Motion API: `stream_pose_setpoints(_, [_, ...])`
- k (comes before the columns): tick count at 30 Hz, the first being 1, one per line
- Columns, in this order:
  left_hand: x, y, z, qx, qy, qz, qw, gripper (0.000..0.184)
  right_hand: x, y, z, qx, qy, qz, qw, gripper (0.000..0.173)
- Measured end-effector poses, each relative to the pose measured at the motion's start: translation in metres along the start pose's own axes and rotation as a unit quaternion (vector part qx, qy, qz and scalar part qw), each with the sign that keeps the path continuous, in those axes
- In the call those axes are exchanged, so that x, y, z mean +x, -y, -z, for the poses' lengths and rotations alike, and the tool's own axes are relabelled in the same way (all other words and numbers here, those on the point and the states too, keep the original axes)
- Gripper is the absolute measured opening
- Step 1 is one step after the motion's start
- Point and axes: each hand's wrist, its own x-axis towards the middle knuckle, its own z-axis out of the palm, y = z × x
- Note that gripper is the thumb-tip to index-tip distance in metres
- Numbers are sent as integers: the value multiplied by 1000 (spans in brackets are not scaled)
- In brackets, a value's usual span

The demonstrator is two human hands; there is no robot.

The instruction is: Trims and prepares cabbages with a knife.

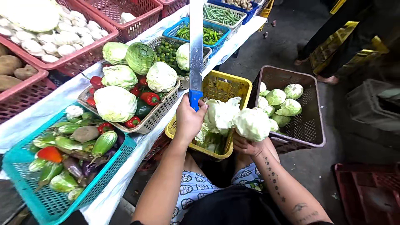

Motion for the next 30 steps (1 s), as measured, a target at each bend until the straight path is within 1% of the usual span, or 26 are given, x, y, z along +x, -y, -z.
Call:
stream_pose_setpoints(1, [3,11,-3,32,-14,5,999,39,0,2,5,-6,46,7,999,39])
stream_pose_setpoints(2, [4,25,-8,64,-21,16,998,41,-3,4,10,-15,58,15,998,40])
stream_pose_setpoints(3, [4,41,-14,97,-18,36,994,44,-8,6,14,-28,41,23,999,47])
stream_pose_setpoints(5, [1,78,-29,150,6,102,983,48,-15,15,15,-59,-23,14,998,62])
stream_pose_setpoints(6, [-3,98,-36,169,27,135,976,49,-15,18,12,-63,-57,2,996,64])
stream_pose_setpoints(7, [-8,117,-40,177,50,160,970,49,-11,20,9,-50,-84,-12,995,60])
stream_pose_setpoints(8, [-14,133,-41,172,75,174,967,50,-6,20,5,-27,-123,-19,992,48])
stream_pose_setpoints(9, [-20,146,-43,156,87,172,969,47,1,20,2,-14,-166,-17,986,43])
stream_pose_setpoints(10, [-23,154,-45,135,93,170,972,43,11,21,0,-18,-185,-12,983,46])
stream_pose_setpoints(11, [-27,156,-46,120,106,175,971,41,23,22,-2,-41,-196,-12,980,51])
stream_pose_setpoints(13, [-35,157,-49,129,142,185,964,43,57,19,-15,-112,-230,-5,967,59])
stream_pose_setpoints(15, [-39,160,-47,144,153,166,963,45,112,13,-46,-189,-274,3,943,63])
stream_pose_setpoints(16, [-40,163,-46,141,143,153,968,46,141,10,-64,-215,-275,3,937,63])
stream_pose_setpoints(19, [-42,170,-47,129,106,133,977,45,213,-1,-98,-267,-225,-6,937,62])
stream_pose_setpoints(21, [-39,171,-48,145,108,133,975,45,241,-9,-106,-290,-190,-15,938,66])
stream_pose_setpoints(22, [-38,172,-49,154,110,127,974,44,247,-16,-104,-307,-170,-12,936,69])
stream_pose_setpoints(23, [-39,172,-50,161,112,118,973,43,246,-24,-98,-327,-153,-7,932,70])
stream_pose_setpoints(25, [-42,170,-49,174,102,100,974,40,225,-43,-79,-369,-144,-12,918,69])
stream_pose_setpoints(26, [-43,167,-46,188,100,102,972,37,207,-50,-69,-385,-145,-25,911,64])
stream_pose_setpoints(27, [-43,157,-43,202,117,125,964,34,185,-53,-59,-396,-145,-40,906,56])
stream_pose_setpoints(28, [-44,147,-39,213,136,156,955,34,162,-50,-51,-407,-141,-50,901,46])
stream_pose_setpoints(29, [-43,142,-38,216,138,162,953,35,138,-42,-44,-423,-141,-44,894,39])
stream_pose_setpoints(30, [-42,149,-43,202,116,132,964,34,115,-28,-39,-443,-151,-24,883,34])
